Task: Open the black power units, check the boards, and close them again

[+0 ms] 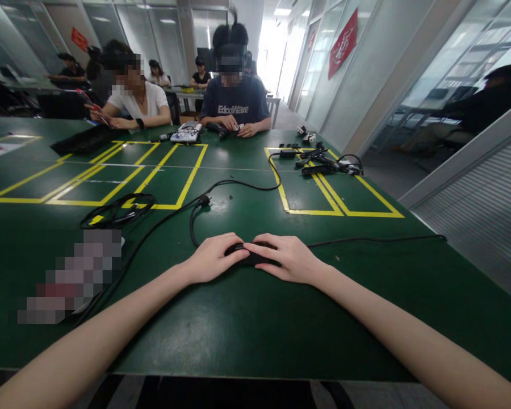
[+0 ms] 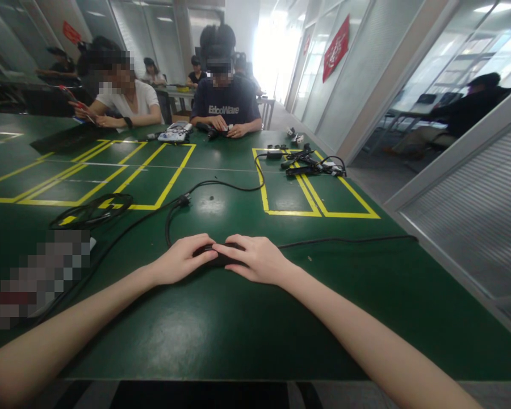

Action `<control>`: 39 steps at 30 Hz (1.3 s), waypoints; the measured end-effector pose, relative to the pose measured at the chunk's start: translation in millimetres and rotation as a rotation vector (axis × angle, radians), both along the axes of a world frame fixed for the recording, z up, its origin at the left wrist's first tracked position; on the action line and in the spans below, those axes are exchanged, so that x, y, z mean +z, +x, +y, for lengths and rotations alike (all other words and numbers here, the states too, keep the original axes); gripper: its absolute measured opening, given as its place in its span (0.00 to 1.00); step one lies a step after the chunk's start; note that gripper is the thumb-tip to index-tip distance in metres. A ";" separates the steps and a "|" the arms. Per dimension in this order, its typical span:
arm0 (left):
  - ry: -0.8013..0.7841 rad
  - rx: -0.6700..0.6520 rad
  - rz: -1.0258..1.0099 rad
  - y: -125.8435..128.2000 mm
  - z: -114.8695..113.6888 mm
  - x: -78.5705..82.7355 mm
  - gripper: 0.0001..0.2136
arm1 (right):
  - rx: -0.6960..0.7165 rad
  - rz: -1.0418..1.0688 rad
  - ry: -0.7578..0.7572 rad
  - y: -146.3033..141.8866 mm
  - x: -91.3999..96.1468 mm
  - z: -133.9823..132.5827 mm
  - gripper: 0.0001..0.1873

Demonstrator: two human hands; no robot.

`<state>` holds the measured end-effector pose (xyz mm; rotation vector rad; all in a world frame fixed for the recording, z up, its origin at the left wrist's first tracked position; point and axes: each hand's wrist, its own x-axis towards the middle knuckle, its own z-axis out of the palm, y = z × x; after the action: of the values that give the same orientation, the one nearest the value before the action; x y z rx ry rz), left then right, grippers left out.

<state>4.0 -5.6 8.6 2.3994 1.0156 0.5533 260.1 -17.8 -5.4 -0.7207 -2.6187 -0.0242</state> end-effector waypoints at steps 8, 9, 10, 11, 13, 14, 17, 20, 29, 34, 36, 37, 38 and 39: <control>-0.119 -0.029 -0.017 -3.4 4.3 4.1 0.15 | 0.015 -0.020 0.025 2.8 2.0 -1.7 0.26; -0.135 -0.035 -0.019 -3.9 4.8 5.0 0.16 | 0.016 -0.028 0.035 2.7 2.3 -1.7 0.26; -0.150 -0.040 -0.022 -4.2 5.2 5.9 0.16 | 0.013 -0.038 0.045 2.5 2.5 -1.7 0.25; -0.163 -0.044 -0.024 -4.3 5.4 6.6 0.16 | 0.008 -0.049 0.051 2.2 2.9 -1.8 0.25; -0.175 -0.051 -0.028 -4.0 5.4 6.6 0.17 | -0.002 -0.064 0.036 1.5 3.7 -2.2 0.24; -0.173 -0.055 -0.028 -3.7 5.2 5.8 0.17 | -0.010 -0.059 0.015 1.2 4.1 -2.4 0.24; -0.091 -0.054 -0.039 -4.0 4.8 1.6 0.17 | -0.037 0.029 -0.095 2.2 5.0 -1.9 0.25; 0.144 -0.024 -0.080 -7.7 5.8 -1.3 0.15 | -0.064 0.222 -0.276 9.5 7.4 3.6 0.24; 0.505 -0.020 -0.164 -11.6 8.7 -4.5 0.16 | -0.439 1.031 -0.666 64.5 31.3 36.0 0.25; 0.304 -0.175 0.019 -10.4 9.5 -13.0 0.12 | -0.535 1.378 -0.457 99.1 35.9 48.1 0.18; 0.280 -0.168 0.017 -10.3 9.7 -13.5 0.11 | -0.580 1.461 -0.368 113.2 33.2 53.0 0.17; 0.272 -0.162 0.007 -10.2 9.7 -13.2 0.11 | -0.617 1.479 -0.319 119.7 30.8 55.6 0.17; 0.266 -0.157 -0.002 -10.2 9.7 -12.7 0.11 | -0.662 1.471 -0.265 125.7 27.7 58.2 0.18; 0.263 -0.155 -0.007 -10.1 9.8 -12.3 0.11 | -0.716 1.439 -0.193 131.1 23.9 60.6 0.19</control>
<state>-6.1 4.2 -3.7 2.6748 0.7850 0.6738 391.2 42.8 18.5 -1.1119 -0.9524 0.3847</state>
